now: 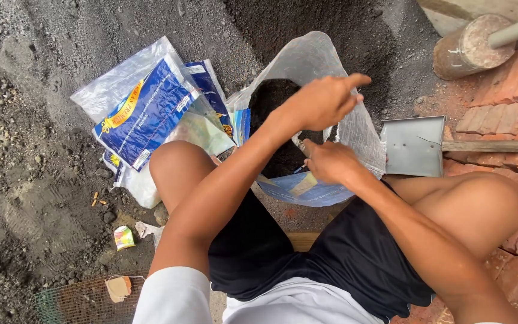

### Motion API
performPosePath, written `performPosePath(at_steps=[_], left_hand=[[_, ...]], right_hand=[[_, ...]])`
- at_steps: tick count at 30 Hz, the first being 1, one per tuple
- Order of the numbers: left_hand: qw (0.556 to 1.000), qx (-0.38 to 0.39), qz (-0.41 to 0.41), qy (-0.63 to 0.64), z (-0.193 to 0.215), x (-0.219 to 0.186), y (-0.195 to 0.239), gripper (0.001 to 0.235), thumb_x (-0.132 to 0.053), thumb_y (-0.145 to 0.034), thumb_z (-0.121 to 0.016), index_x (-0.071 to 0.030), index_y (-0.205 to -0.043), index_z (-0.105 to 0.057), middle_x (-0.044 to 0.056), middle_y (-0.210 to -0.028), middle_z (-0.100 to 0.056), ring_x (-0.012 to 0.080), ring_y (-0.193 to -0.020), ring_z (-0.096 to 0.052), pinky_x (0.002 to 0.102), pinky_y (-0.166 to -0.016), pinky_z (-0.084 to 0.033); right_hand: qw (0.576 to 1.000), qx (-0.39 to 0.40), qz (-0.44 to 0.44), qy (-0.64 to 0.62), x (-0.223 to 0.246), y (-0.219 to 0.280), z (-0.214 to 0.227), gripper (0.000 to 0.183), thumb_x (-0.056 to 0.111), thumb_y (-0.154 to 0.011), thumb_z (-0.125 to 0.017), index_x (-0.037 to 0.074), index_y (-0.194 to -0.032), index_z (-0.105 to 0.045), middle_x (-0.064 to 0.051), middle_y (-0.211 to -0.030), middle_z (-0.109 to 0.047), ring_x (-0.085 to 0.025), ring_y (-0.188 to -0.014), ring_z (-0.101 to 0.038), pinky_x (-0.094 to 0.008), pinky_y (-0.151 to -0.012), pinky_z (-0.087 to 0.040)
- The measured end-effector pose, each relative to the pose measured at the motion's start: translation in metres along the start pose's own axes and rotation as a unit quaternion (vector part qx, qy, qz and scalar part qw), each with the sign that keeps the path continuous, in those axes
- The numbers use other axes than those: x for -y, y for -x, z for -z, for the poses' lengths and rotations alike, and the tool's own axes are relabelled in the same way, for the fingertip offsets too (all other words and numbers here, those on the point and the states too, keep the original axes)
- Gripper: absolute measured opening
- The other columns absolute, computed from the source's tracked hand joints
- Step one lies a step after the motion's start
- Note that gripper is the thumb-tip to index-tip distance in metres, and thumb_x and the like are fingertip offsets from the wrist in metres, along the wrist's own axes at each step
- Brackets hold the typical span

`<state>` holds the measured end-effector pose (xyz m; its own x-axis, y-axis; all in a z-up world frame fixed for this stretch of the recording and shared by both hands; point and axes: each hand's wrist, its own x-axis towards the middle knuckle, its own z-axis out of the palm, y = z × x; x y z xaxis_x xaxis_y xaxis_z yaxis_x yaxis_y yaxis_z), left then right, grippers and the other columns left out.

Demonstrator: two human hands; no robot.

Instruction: Scooping dark granular material from a pile into a plastic bag using a hand trowel

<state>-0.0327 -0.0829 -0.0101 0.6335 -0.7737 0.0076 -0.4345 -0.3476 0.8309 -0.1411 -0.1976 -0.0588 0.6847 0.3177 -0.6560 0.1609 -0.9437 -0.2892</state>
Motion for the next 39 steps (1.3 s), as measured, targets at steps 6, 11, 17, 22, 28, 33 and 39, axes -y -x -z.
performPosePath(at_steps=[6, 11, 17, 22, 28, 33, 39], left_hand=[[0.988, 0.062, 0.001, -0.142, -0.063, 0.024, -0.042, 0.042, -0.023, -0.103, -0.046, -0.01, -0.141, -0.057, 0.013, -0.131, -0.066, 0.0377, -0.129, -0.058, 0.06, -0.097, -0.055], [0.993, 0.076, -0.005, -0.095, -0.062, 0.031, -0.048, 0.05, -0.019, -0.105, -0.044, -0.011, -0.154, -0.039, 0.018, -0.145, -0.062, 0.0414, -0.136, -0.057, 0.065, -0.103, -0.051], [0.982, -0.038, -0.034, -0.182, 0.013, 0.015, -0.01, 0.051, -0.024, -0.103, -0.059, -0.009, -0.15, -0.042, 0.018, -0.13, -0.065, 0.0386, -0.114, -0.065, 0.056, -0.089, -0.056], [0.901, -0.212, 0.021, -0.378, 0.069, 0.024, 0.029, 0.063, -0.035, -0.094, -0.084, -0.021, -0.144, -0.049, 0.004, -0.136, -0.054, 0.0295, -0.114, -0.054, 0.047, -0.085, -0.051], [0.931, -0.063, 0.227, -0.279, 0.082, 0.065, 0.071, 0.046, -0.044, -0.102, -0.061, -0.008, -0.13, -0.056, 0.019, -0.122, -0.062, 0.0484, -0.11, -0.06, 0.07, -0.081, -0.049], [0.919, 0.03, 0.288, -0.269, 0.084, 0.054, 0.086, 0.036, -0.016, -0.103, -0.037, 0.002, -0.098, -0.068, 0.027, -0.098, -0.07, 0.0545, -0.087, -0.068, 0.065, -0.068, -0.055], [0.916, -0.035, 0.285, -0.282, 0.089, 0.075, 0.084, 0.04, -0.025, -0.106, -0.042, 0.002, -0.095, -0.071, 0.028, -0.094, -0.071, 0.0584, -0.083, -0.067, 0.069, -0.067, -0.053]], right_hand=[[0.987, -0.158, 0.011, 0.025, -0.041, 0.009, 0.004, 0.031, 0.023, -0.101, -0.057, -0.002, -0.089, -0.072, -0.03, -0.075, -0.07, -0.045, -0.069, -0.071, -0.049, -0.054, -0.056], [0.984, -0.177, -0.022, 0.006, -0.046, -0.016, 0.005, 0.034, 0.02, -0.102, -0.052, -0.003, -0.085, -0.071, -0.031, -0.073, -0.069, -0.048, -0.069, -0.069, -0.052, -0.054, -0.053], [0.986, -0.048, -0.157, -0.025, -0.025, -0.05, 0.016, 0.029, 0.015, -0.098, -0.048, -0.001, -0.118, -0.061, -0.026, -0.107, -0.067, -0.046, -0.102, -0.066, -0.053, -0.08, -0.053], [0.971, 0.054, -0.231, -0.01, -0.005, -0.062, 0.017, 0.034, 0.007, -0.103, -0.046, 0.0, -0.132, -0.062, -0.023, -0.127, -0.07, -0.042, -0.115, -0.068, -0.05, -0.096, -0.055], [0.966, 0.129, -0.22, -0.037, 0.022, -0.046, 0.001, 0.041, 0.025, -0.112, -0.038, 0.006, -0.148, -0.046, -0.018, -0.139, -0.058, -0.035, -0.118, -0.064, -0.046, -0.087, -0.06], [0.976, 0.158, -0.137, -0.055, 0.015, -0.036, -0.028, 0.041, 0.033, -0.11, -0.042, -0.004, -0.118, -0.059, -0.024, -0.086, -0.075, -0.029, -0.058, -0.07, -0.042, -0.058, -0.057], [0.946, 0.169, -0.177, -0.211, 0.043, -0.042, -0.018, 0.051, 0.03, -0.111, -0.048, 0.0, -0.071, -0.059, -0.015, -0.049, -0.058, -0.024, -0.033, -0.049, -0.039, -0.047, -0.051]])
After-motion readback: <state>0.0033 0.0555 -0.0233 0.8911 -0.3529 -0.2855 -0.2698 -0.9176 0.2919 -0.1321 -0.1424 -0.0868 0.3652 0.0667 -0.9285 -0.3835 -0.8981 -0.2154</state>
